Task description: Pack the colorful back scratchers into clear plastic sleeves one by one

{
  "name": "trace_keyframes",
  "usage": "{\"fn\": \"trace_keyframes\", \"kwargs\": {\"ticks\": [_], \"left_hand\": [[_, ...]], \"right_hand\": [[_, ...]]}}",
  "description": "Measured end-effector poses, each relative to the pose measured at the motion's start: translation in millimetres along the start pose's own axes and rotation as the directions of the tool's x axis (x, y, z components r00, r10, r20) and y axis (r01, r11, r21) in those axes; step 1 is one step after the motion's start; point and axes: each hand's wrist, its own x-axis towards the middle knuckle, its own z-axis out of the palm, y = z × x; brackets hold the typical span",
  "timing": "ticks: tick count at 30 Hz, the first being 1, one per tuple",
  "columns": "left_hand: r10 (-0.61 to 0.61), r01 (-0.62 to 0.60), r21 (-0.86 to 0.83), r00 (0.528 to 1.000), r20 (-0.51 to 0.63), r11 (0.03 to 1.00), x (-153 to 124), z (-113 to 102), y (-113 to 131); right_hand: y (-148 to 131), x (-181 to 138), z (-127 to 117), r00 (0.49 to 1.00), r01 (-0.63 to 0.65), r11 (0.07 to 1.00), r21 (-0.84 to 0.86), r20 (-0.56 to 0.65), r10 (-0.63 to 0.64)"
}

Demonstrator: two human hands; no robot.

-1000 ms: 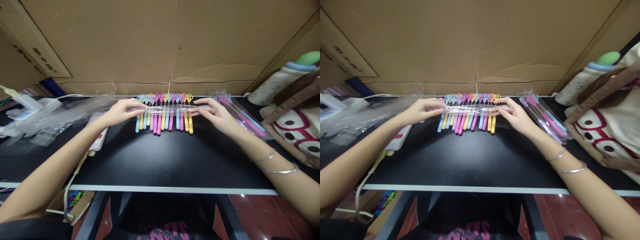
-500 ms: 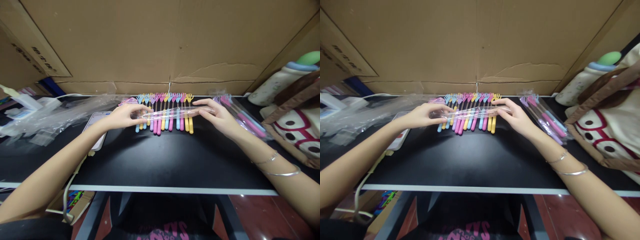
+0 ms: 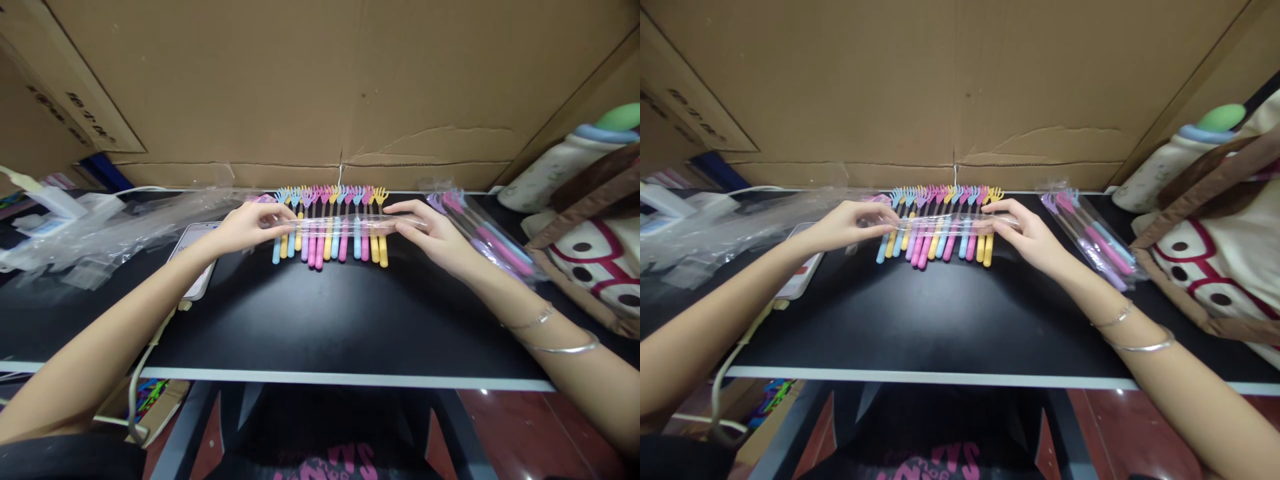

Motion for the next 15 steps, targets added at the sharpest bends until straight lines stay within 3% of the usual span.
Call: {"fn": "trace_keyframes", "kwargs": {"ticks": [7,15], "left_hand": [[0.076,-0.077,0.054,0.997,0.035,0.996,-0.4,1.7,2.0],[0.156,-0.112,0.454,0.986,-0.060,0.884,-3.9,3.1,2.3]], "right_hand": [[-1.0,0.0,-2.4,0.999,-0.006,0.998,0.055,-0.031,0.007],[1.6,1.2,-4.6,0.996,-0.002,0.995,0.097,-0.087,0.010]]}}
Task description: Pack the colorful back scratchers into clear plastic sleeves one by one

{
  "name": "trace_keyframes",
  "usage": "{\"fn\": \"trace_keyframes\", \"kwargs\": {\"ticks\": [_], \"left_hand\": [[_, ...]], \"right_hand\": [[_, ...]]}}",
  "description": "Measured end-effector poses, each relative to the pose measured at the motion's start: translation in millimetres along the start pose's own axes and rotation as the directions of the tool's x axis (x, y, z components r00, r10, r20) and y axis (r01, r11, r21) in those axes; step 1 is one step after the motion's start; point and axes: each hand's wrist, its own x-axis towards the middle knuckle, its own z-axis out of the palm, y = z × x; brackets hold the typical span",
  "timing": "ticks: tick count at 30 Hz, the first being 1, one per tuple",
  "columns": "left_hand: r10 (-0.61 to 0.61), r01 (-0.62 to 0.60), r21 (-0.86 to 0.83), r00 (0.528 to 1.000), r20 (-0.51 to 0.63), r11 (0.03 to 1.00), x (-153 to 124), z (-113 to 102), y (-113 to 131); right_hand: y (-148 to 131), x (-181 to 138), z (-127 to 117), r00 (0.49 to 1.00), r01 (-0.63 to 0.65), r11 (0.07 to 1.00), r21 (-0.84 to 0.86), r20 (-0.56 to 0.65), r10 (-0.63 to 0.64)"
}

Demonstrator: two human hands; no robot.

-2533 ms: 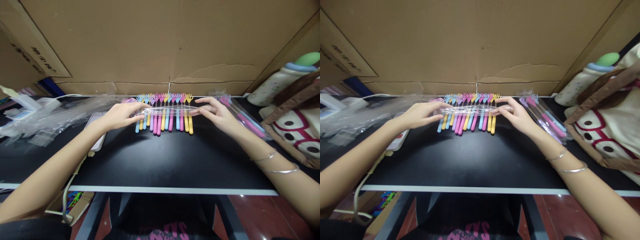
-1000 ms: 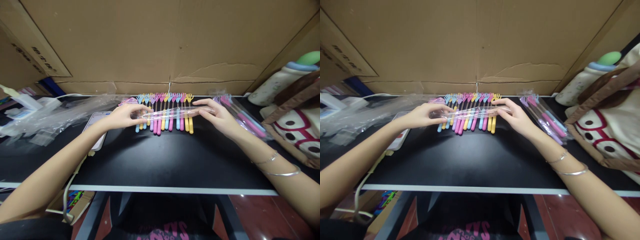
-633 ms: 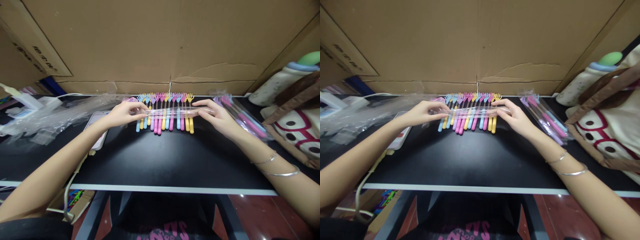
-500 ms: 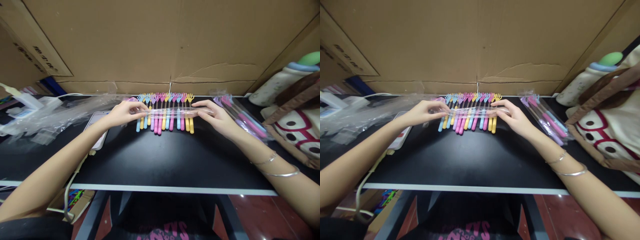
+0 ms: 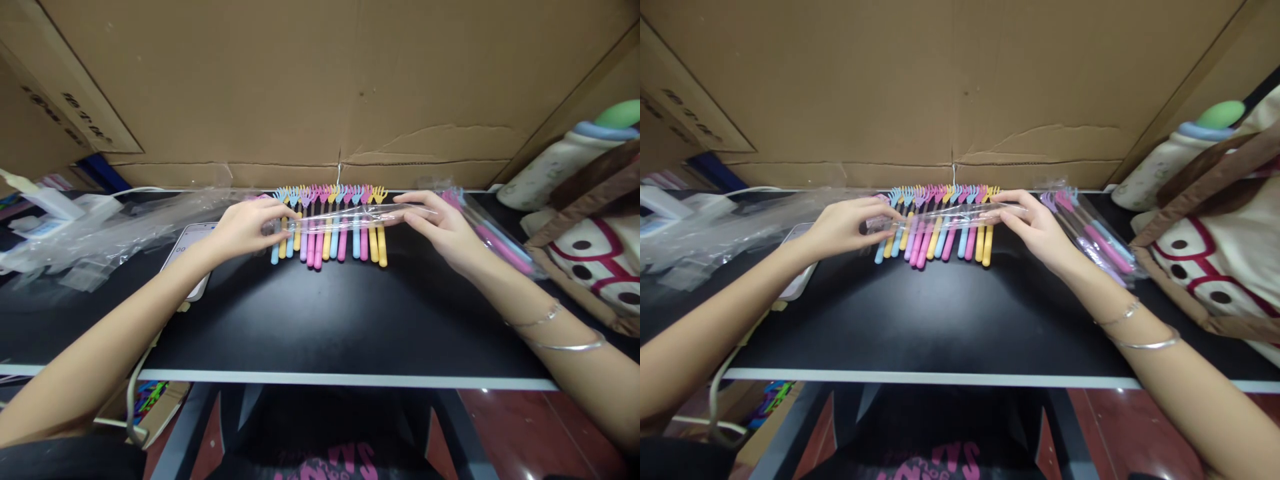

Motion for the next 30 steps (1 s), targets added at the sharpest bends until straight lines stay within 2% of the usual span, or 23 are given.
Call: {"fn": "trace_keyframes", "kwargs": {"ticks": [5,9,30], "left_hand": [[0.017,-0.011,0.132,0.999,-0.046,0.991,-0.3,-5.0,2.4],[0.000,0.009,0.171,0.998,-0.056,0.985,-0.8,-7.1,2.4],[0.012,-0.009,0.119,0.999,-0.030,0.993,0.1,-8.0,-1.0]], "right_hand": [[1.6,1.0,-1.7,1.000,-0.004,1.000,0.000,-0.026,0.004],[1.3,1.8,-2.2,0.998,-0.018,1.000,-0.011,-0.054,0.017],[1.6,1.7,-1.1,0.999,-0.034,0.999,-0.013,-0.041,0.034]]}}
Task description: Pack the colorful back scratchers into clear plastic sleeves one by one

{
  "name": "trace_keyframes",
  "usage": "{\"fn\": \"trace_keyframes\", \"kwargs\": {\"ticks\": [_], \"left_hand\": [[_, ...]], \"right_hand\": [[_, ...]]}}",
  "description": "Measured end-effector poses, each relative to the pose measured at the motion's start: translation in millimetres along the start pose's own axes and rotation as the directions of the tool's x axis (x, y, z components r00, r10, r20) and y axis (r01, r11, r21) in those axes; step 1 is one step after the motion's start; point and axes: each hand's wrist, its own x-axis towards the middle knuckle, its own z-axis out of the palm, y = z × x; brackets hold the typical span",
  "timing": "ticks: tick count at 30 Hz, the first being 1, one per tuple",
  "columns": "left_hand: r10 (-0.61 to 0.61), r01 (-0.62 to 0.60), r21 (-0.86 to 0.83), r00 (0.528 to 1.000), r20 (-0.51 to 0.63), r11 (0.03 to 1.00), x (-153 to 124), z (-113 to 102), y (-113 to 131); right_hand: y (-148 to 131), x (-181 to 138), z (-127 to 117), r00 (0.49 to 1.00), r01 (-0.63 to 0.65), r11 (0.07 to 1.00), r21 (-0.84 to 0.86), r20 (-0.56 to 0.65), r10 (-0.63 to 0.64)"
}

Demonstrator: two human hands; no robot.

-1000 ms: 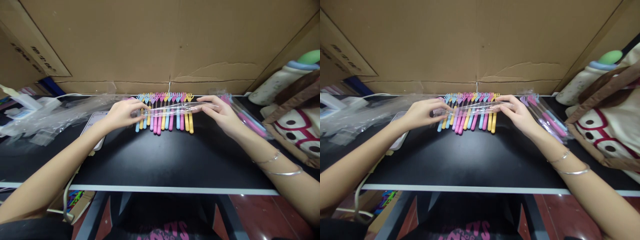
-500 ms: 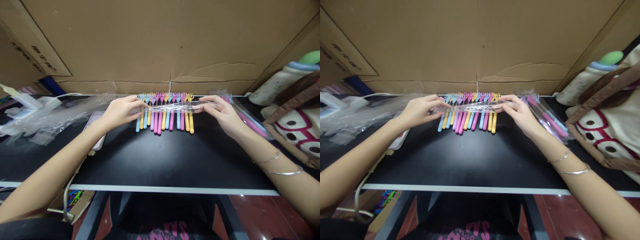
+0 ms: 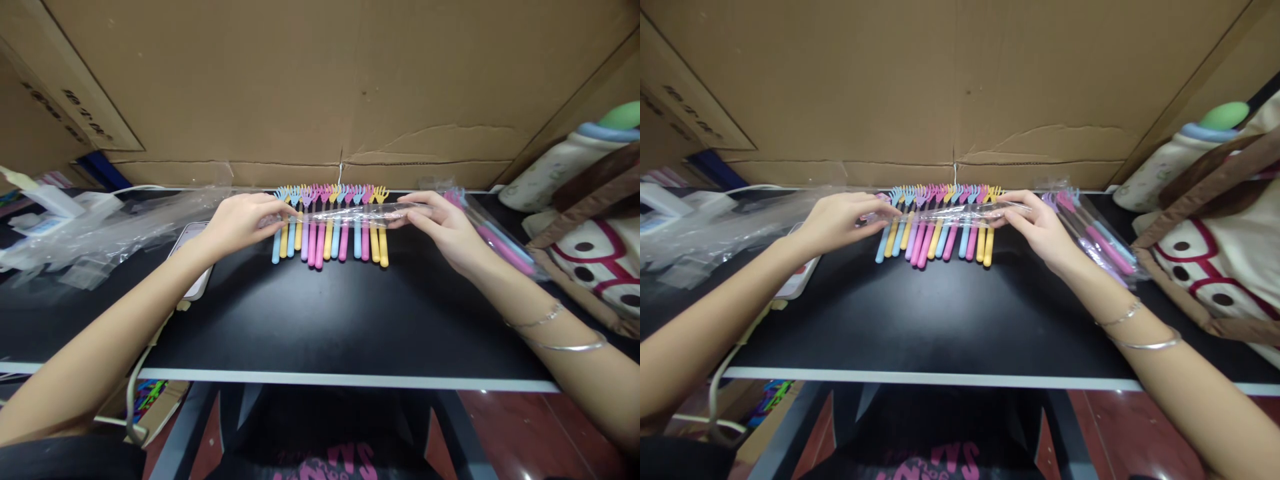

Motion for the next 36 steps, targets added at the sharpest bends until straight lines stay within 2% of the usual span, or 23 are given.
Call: {"fn": "trace_keyframes", "kwargs": {"ticks": [12,18,36], "left_hand": [[0.087,-0.087,-0.007,0.996,-0.004,0.996,0.5,1.8,0.4],[0.144,-0.143,-0.025,0.988,0.063,0.989,0.8,4.2,-0.4],[0.128,-0.126,-0.037,0.990,0.065,0.991,1.2,0.4,0.8]], "right_hand": [[-1.0,-1.0,2.3,1.000,-0.019,1.000,0.009,-0.003,0.019],[-3.6,-2.3,4.7,0.997,-0.033,0.999,0.027,0.064,0.031],[-6.6,-3.0,5.7,0.997,-0.050,0.998,0.028,0.064,0.049]]}}
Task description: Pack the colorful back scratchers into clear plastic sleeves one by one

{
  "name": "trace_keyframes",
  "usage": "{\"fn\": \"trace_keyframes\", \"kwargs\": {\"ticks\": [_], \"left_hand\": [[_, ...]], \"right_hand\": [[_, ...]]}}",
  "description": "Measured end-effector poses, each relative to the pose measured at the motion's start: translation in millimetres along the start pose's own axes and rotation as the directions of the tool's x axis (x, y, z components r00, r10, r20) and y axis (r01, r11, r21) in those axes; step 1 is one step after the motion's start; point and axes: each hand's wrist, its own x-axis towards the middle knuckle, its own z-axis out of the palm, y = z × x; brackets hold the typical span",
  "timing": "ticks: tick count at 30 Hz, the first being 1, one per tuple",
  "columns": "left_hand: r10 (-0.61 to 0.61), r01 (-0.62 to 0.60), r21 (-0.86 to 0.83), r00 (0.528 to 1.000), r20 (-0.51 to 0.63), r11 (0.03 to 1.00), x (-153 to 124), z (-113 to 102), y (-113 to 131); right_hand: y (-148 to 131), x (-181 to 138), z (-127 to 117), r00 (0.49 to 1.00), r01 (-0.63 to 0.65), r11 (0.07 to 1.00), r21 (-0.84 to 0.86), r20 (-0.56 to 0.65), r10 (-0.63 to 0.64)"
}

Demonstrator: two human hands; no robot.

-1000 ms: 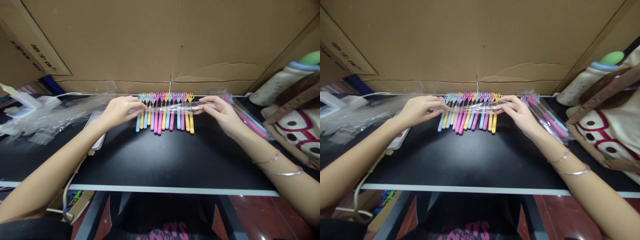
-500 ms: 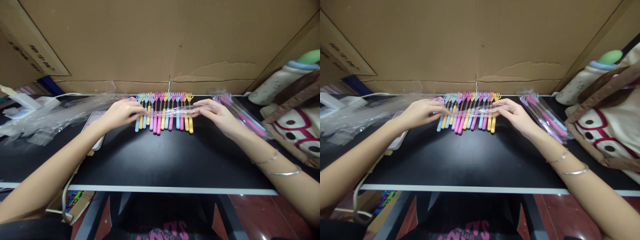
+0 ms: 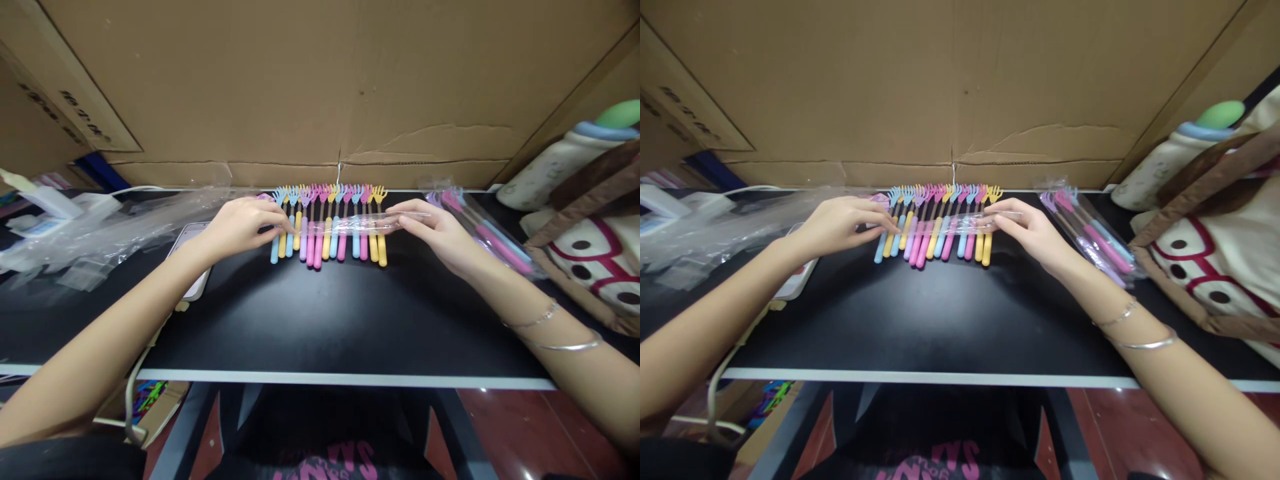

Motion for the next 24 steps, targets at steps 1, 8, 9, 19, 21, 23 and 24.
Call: {"fn": "trace_keyframes", "kwargs": {"ticks": [1,8,9,19,21,23,24], "left_hand": [[-0.004,0.004,-0.003,1.000,0.002,1.000,-0.1,0.0,-0.4],[-0.051,0.052,-0.025,0.998,0.026,0.998,-2.5,-4.6,-2.4],[-0.064,0.065,-0.020,0.997,0.031,0.998,-2.9,-5.6,-1.8],[-0.060,0.060,-0.023,0.998,0.003,0.998,-2.4,-3.9,2.1],[-0.084,0.084,-0.041,0.996,-0.003,0.996,-2.3,-4.4,2.1],[-0.099,0.098,-0.059,0.995,-0.011,0.993,-2.3,-5.4,2.2],[-0.099,0.098,-0.067,0.995,-0.013,0.993,-2.3,-5.8,2.2]], "right_hand": [[0.0,-0.1,0.2,1.000,-0.002,1.000,0.016,0.015,0.002],[0.4,-0.8,1.3,0.996,0.013,0.995,0.096,0.089,-0.022],[0.4,-1.0,1.2,0.996,0.016,0.996,0.093,0.091,-0.025],[-4.4,-4.9,2.7,0.997,0.050,0.995,0.090,0.048,-0.054],[-4.9,-5.0,3.0,0.997,0.062,0.992,0.107,0.039,-0.067],[-4.5,-5.0,3.0,0.996,0.072,0.990,0.124,0.034,-0.077],[-4.1,-5.0,3.0,0.997,0.069,0.989,0.131,0.034,-0.075]]}}
